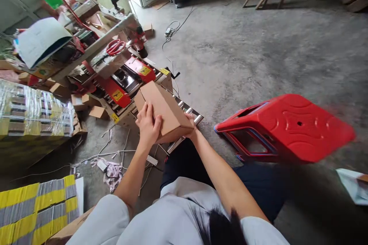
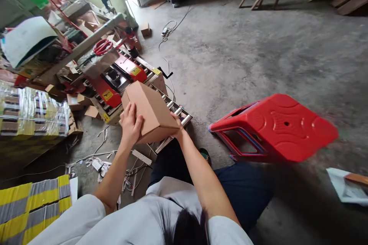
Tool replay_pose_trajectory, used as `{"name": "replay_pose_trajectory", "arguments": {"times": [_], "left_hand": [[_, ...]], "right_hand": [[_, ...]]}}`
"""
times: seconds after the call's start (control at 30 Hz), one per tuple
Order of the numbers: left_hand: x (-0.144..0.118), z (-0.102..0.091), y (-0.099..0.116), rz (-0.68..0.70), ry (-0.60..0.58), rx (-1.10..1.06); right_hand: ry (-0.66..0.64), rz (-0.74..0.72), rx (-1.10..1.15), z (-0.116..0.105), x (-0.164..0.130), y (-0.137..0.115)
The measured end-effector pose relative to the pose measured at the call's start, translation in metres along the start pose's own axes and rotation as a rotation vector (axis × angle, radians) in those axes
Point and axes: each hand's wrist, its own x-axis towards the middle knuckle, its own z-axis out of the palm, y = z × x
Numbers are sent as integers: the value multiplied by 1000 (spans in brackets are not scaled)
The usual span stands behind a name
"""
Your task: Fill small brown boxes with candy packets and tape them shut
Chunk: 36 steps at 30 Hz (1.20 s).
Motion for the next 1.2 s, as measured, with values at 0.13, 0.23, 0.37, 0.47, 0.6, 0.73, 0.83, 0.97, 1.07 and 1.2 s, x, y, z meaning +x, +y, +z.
{"name": "replay_pose_trajectory", "arguments": {"times": [0.13,0.23,0.37,0.47,0.6,0.73,0.83,0.97,1.07,1.2], "left_hand": [[8,27,7,-26,-57,168],[10,45,15,27,-30,129],[18,50,15,106,-22,-59],[22,46,0,158,-8,-226],[20,43,-21,80,16,-562],[23,41,-27,71,18,-582],[33,40,-24,190,-32,-329],[47,39,-17,261,-92,-182],[51,41,-17,299,-129,-177],[46,42,-18,283,-124,-116]], "right_hand": [[141,-9,-251,-2,-1,-23],[297,-106,-411,-12,-20,-56],[275,-639,-643,3,-47,-81],[185,-866,-843,22,-51,-80],[201,-768,-1101,35,-48,-82],[102,-698,-1470,41,-53,-95],[87,-624,-1636,42,-56,-102],[48,-587,-1498,31,-58,-102],[74,-620,-1320,19,-61,-103],[169,-751,-1048,5,-65,-111]]}}
